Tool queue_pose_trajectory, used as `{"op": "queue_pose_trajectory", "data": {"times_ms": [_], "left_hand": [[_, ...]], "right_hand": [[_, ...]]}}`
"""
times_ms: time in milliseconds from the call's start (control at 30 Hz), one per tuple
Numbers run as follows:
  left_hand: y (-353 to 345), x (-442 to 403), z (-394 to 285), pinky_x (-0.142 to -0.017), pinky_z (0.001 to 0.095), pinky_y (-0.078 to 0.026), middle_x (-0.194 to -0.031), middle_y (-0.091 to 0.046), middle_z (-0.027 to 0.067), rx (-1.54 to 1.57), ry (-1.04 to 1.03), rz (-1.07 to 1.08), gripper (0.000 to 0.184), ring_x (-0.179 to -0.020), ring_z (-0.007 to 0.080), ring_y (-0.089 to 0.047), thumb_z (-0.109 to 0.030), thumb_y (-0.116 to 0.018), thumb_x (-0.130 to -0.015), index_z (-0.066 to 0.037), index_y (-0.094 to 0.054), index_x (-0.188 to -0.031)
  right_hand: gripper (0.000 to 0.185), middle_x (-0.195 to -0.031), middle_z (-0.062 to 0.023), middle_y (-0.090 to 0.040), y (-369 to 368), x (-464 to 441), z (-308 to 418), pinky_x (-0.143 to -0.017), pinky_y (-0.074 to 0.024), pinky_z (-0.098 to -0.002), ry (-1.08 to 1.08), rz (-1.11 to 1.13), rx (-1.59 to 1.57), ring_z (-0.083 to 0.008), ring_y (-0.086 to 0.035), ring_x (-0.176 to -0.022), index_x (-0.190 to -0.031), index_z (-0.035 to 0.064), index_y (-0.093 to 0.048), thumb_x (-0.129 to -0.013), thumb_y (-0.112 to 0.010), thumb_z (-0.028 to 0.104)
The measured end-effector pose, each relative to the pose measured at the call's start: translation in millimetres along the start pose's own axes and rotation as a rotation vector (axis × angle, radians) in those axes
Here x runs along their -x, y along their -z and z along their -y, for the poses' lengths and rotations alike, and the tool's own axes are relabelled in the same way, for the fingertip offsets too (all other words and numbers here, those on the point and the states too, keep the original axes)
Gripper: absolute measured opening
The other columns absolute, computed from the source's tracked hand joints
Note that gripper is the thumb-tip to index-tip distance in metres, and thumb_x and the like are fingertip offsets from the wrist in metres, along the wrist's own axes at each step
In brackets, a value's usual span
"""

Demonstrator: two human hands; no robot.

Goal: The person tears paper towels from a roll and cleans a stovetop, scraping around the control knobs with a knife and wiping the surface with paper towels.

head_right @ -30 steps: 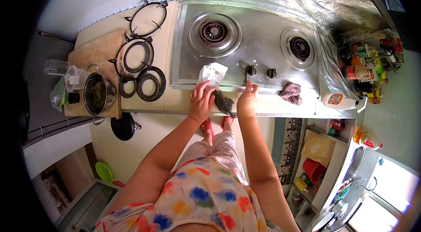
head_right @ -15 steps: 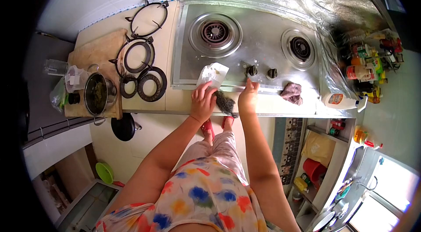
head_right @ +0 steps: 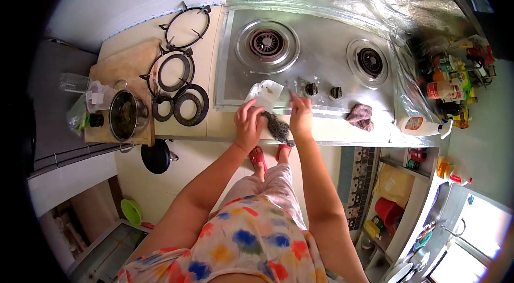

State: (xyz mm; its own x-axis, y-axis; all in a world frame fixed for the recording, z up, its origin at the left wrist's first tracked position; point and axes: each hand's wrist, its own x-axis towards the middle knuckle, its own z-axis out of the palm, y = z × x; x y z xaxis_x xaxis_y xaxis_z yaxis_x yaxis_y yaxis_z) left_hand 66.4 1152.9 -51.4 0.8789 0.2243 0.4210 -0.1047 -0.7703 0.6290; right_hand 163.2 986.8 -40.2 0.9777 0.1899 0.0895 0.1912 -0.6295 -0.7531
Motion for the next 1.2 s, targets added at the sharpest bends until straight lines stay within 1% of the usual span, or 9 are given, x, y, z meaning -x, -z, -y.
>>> {"op": "queue_pose_trajectory", "data": {"times_ms": [167,233,367,433,467,567,867,967,1200], "left_hand": [[7,-16,2,-0.102,0.0498,-0.032,-0.134,-0.047,0.0114,-0.075,0.157,-0.104,0.043,-0.122,0.0340,-0.044,-0.011,-0.064,-0.084,-0.012,-0.053,-0.125],[6,-22,7,-0.100,0.0503,-0.035,-0.134,-0.047,0.0124,-0.090,0.234,-0.103,0.053,-0.121,0.0338,-0.046,-0.012,-0.065,-0.084,-0.012,-0.047,-0.134],[-1,-28,17,-0.097,0.0464,-0.041,-0.132,-0.051,0.0144,0.043,0.236,-0.060,0.051,-0.116,0.0346,-0.051,-0.002,-0.062,-0.083,-0.009,-0.048,-0.132],[-10,-31,26,-0.094,0.0452,-0.044,-0.128,-0.055,0.0152,0.254,0.200,-0.036,0.051,-0.110,0.0348,-0.055,0.002,-0.061,-0.082,-0.007,-0.049,-0.131],[-14,-30,28,-0.094,0.0451,-0.045,-0.127,-0.056,0.0152,0.220,0.121,-0.036,0.051,-0.108,0.0350,-0.056,0.003,-0.060,-0.081,-0.006,-0.050,-0.130],[-14,-39,16,-0.092,0.0443,-0.047,-0.125,-0.059,0.0140,0.103,-0.067,0.023,0.051,-0.103,0.0343,-0.059,0.006,-0.060,-0.076,-0.002,-0.054,-0.126],[-22,-36,11,-0.094,0.0419,-0.047,-0.132,-0.056,0.0108,-0.028,0.026,0.155,0.050,-0.105,0.0324,-0.057,0.008,-0.058,-0.076,0.001,-0.056,-0.125],[-21,-37,8,-0.088,0.0395,-0.049,-0.129,-0.058,0.0071,-0.094,-0.015,0.128,0.038,-0.101,0.0280,-0.059,-0.002,-0.055,-0.083,-0.001,-0.060,-0.121],[-19,-36,2,-0.090,0.0407,-0.047,-0.131,-0.056,0.0069,-0.117,0.002,0.124,0.038,-0.104,0.0282,-0.058,0.000,-0.060,-0.081,-0.002,-0.058,-0.120]], "right_hand": [[0.032,-0.107,-0.0115,-0.054,-1,10,28,-0.076,-0.0530,-0.0405,0.097,0.228,0.038,-0.0317,-0.063,-0.090,-0.119,0.0153,-0.066,-0.090,-0.057,0.003],[0.033,-0.107,-0.0110,-0.054,-8,9,28,-0.074,-0.0538,-0.0414,0.152,0.239,0.089,-0.0309,-0.064,-0.089,-0.119,0.0154,-0.066,-0.089,-0.058,0.003],[0.037,-0.109,-0.0108,-0.054,-20,10,17,-0.073,-0.0552,-0.0428,0.221,0.228,0.186,-0.0301,-0.065,-0.088,-0.118,0.0173,-0.066,-0.085,-0.060,0.002],[0.034,-0.110,-0.0097,-0.053,-21,9,16,-0.072,-0.0557,-0.0420,0.223,0.240,0.220,-0.0300,-0.065,-0.088,-0.119,0.0203,-0.065,-0.089,-0.057,0.007],[0.032,-0.110,-0.0091,-0.053,-20,9,15,-0.072,-0.0559,-0.0416,0.224,0.245,0.238,-0.0300,-0.065,-0.088,-0.120,0.0218,-0.064,-0.091,-0.056,0.010],[0.031,-0.110,-0.0090,-0.052,-18,7,20,-0.071,-0.0559,-0.0414,0.180,0.290,0.272,-0.0299,-0.065,-0.088,-0.120,0.0226,-0.064,-0.092,-0.055,0.012],[0.044,-0.116,-0.0118,-0.050,-1,8,14,-0.080,-0.0548,-0.0427,0.184,0.367,0.301,-0.0318,-0.063,-0.097,-0.125,0.0233,-0.062,-0.086,-0.055,0.004],[0.049,-0.118,-0.0111,-0.049,12,11,8,-0.079,-0.0553,-0.0420,0.188,0.398,0.335,-0.0313,-0.064,-0.097,-0.126,0.0232,-0.061,-0.082,-0.056,0.002],[0.036,-0.110,-0.0128,-0.053,55,28,1,-0.073,-0.0543,-0.0397,0.091,0.350,0.206,-0.0296,-0.065,-0.086,-0.122,0.0185,-0.064,-0.090,-0.057,0.005]]}}
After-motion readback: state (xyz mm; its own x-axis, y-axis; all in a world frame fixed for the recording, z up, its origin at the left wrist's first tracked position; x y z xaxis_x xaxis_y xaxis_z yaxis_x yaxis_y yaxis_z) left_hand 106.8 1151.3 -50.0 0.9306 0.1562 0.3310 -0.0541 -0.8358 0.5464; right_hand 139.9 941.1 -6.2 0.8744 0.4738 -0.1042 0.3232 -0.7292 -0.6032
